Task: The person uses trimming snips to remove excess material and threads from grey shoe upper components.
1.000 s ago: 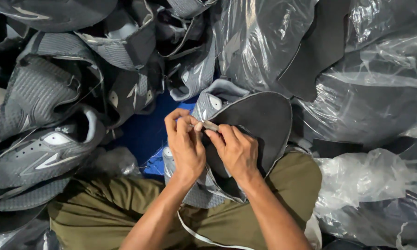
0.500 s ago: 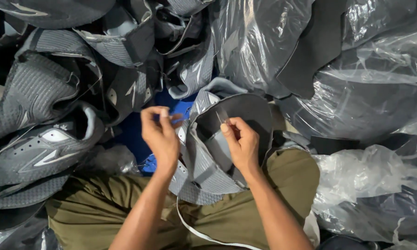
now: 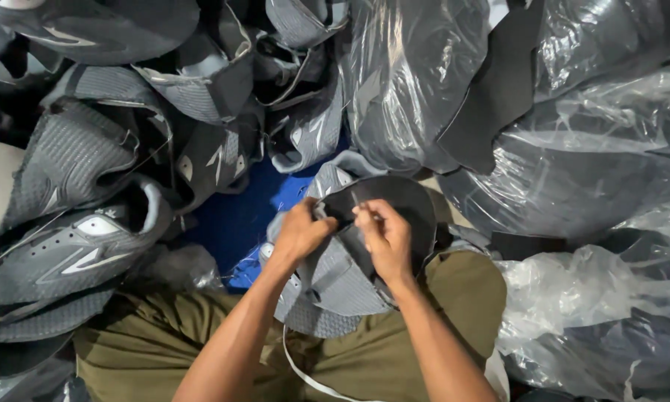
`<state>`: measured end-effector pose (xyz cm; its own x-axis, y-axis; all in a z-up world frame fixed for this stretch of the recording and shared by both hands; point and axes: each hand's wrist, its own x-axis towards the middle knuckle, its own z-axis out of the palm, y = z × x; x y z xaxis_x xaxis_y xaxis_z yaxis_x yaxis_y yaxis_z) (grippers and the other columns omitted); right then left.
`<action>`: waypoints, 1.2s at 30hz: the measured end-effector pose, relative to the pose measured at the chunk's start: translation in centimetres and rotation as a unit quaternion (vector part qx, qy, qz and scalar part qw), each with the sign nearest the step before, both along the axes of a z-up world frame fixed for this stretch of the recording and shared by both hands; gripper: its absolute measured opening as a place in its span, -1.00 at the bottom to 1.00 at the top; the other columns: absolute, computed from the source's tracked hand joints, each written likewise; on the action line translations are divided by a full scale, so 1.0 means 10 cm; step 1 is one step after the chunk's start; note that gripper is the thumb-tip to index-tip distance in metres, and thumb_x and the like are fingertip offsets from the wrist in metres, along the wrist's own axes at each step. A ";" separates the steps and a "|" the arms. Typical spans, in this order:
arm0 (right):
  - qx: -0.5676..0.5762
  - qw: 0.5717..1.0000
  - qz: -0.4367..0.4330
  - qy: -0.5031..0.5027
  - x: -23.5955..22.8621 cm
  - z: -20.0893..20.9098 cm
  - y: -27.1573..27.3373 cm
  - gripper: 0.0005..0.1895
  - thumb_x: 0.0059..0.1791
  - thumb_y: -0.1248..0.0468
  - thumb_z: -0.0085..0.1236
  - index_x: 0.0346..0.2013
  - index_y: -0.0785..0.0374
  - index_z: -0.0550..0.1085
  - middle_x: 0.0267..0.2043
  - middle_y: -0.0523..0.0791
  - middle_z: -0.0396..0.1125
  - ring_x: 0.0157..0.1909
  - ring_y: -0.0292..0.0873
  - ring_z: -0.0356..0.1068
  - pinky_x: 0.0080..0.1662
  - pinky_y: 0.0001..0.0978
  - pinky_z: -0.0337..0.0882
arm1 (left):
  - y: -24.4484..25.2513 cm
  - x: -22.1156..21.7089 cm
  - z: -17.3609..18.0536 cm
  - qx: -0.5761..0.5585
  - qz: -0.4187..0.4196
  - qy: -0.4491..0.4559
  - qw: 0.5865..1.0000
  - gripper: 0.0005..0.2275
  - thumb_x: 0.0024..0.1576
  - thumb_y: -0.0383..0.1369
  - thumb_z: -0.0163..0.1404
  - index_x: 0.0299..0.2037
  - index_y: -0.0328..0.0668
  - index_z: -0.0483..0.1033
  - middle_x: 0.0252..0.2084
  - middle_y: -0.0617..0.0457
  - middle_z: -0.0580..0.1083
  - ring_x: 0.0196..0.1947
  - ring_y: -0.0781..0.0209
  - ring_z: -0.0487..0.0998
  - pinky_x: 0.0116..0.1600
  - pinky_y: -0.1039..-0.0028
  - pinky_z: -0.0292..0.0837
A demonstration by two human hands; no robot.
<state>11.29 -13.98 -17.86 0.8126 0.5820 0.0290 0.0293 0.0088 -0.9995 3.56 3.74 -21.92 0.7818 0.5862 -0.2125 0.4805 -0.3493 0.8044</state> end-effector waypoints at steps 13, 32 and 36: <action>0.133 0.982 -0.048 -0.128 0.27 0.25 -0.15 -0.51 -0.03 0.24 0.30 0.17 0.34 0.47 -0.20 -0.25 0.34 -0.28 -0.45 0.23 -0.21 -0.61 0.25 | -0.15 -0.93 1.44 -0.041 0.197 -0.352 0.914 -0.79 0.06 -0.45 0.11 -0.11 -0.29 0.46 -0.34 0.15 0.48 -0.35 0.46 0.42 -0.23 0.58 0.40; 0.132 0.989 -0.009 0.068 0.38 -0.32 -0.22 -0.73 0.10 0.26 0.18 -0.42 0.08 0.31 -0.38 -0.36 0.11 -0.31 -0.43 0.06 -0.22 -0.50 0.07 | -0.02 -1.12 0.54 -0.278 0.213 -0.308 0.884 -0.66 0.38 -0.19 -0.10 -0.23 -0.37 0.56 -0.35 0.23 0.50 -0.37 0.49 0.35 -0.26 0.61 0.27; 0.175 0.979 -0.037 0.093 0.42 -0.62 -0.31 -0.82 0.15 0.25 0.17 -0.28 0.16 0.36 -0.28 -0.33 0.17 -0.21 -0.41 0.14 -0.11 -0.49 0.15 | -0.11 -1.08 0.93 -0.264 0.162 -0.276 0.910 -0.73 0.29 -0.27 -0.03 -0.07 -0.37 0.58 -0.28 0.22 0.54 -0.31 0.50 0.42 -0.18 0.63 0.34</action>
